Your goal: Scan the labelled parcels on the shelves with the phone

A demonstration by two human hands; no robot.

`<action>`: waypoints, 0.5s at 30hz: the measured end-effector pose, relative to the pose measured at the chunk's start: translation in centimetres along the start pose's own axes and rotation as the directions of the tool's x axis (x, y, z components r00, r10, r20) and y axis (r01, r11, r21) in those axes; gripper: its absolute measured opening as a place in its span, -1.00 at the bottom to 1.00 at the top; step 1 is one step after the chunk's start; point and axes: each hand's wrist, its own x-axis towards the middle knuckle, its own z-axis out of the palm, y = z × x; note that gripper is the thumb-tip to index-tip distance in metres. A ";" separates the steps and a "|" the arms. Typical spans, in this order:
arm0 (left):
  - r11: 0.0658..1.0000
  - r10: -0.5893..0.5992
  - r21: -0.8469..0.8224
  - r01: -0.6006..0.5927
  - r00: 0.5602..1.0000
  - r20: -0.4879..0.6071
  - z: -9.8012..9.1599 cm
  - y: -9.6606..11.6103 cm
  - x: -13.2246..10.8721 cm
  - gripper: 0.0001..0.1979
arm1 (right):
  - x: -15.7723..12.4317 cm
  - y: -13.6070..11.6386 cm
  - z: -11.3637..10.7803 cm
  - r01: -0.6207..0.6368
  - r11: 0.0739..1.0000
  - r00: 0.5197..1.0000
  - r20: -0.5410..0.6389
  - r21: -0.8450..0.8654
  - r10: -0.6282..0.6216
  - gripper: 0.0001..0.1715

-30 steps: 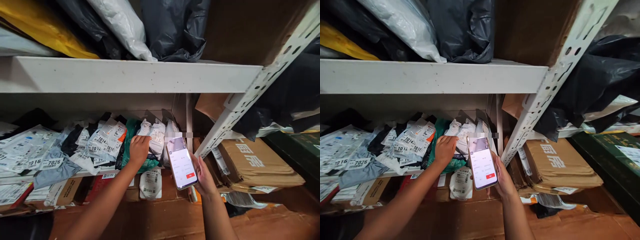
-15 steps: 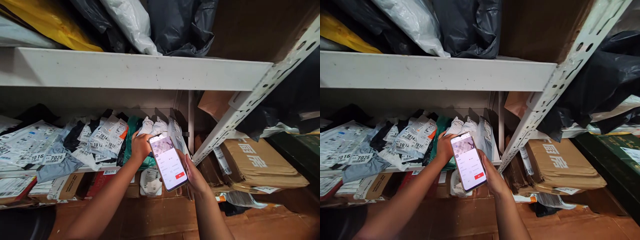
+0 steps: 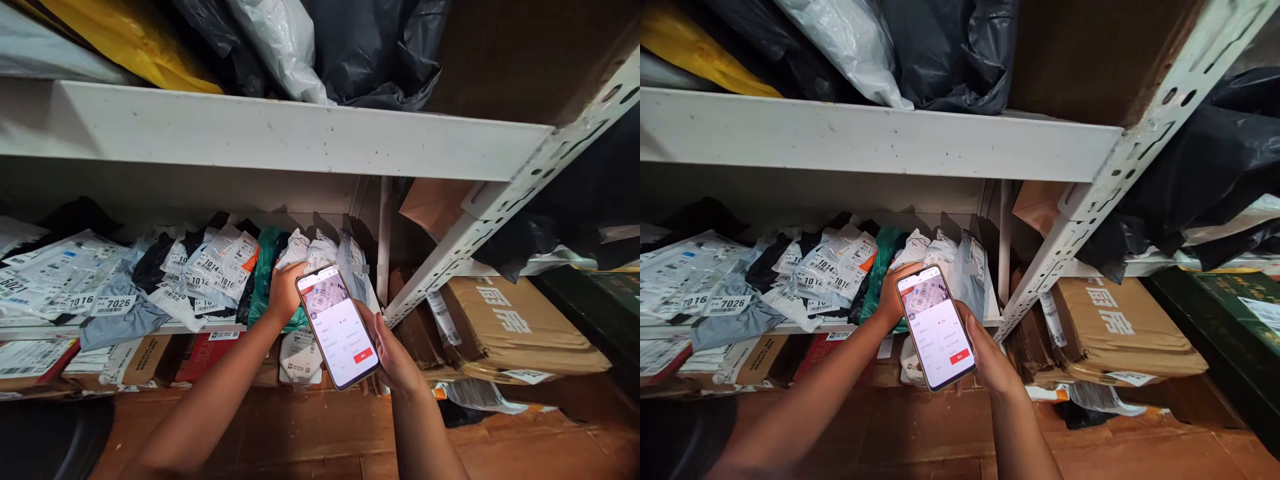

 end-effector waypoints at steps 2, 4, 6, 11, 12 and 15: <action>0.999 0.012 -0.038 -0.012 1.000 -0.006 0.1 -0.4 -0.1 -0.52 | 0.0 0.0 0.2 0.001 1.000 1.000 0.006 0.006 -0.001 -0.05; 0.999 0.008 -0.048 -0.009 1.000 -0.012 0.2 -0.7 -0.1 -0.53 | 0.0 -0.1 0.3 0.002 1.000 1.000 0.007 0.013 -0.002 -0.04; 0.999 -0.008 -0.048 0.007 1.000 -0.025 0.3 -0.7 0.1 -0.57 | 0.0 -0.1 0.5 0.001 1.000 1.000 0.006 0.016 -0.002 -0.07; 0.995 -0.047 -0.092 0.043 0.998 -0.045 0.4 -0.5 0.4 -0.68 | 0.1 -0.2 0.5 -0.006 1.000 1.000 0.022 0.025 0.005 -0.08; 0.995 -0.046 -0.087 0.042 0.998 -0.045 0.4 -0.6 0.3 -0.72 | 0.1 -0.2 0.4 -0.007 1.000 1.000 0.031 0.026 0.006 -0.08; 0.998 -0.056 -0.015 0.056 0.997 -0.045 0.5 -0.9 0.2 -0.88 | 0.1 0.0 0.1 -0.008 1.000 0.998 0.069 0.030 0.006 -0.15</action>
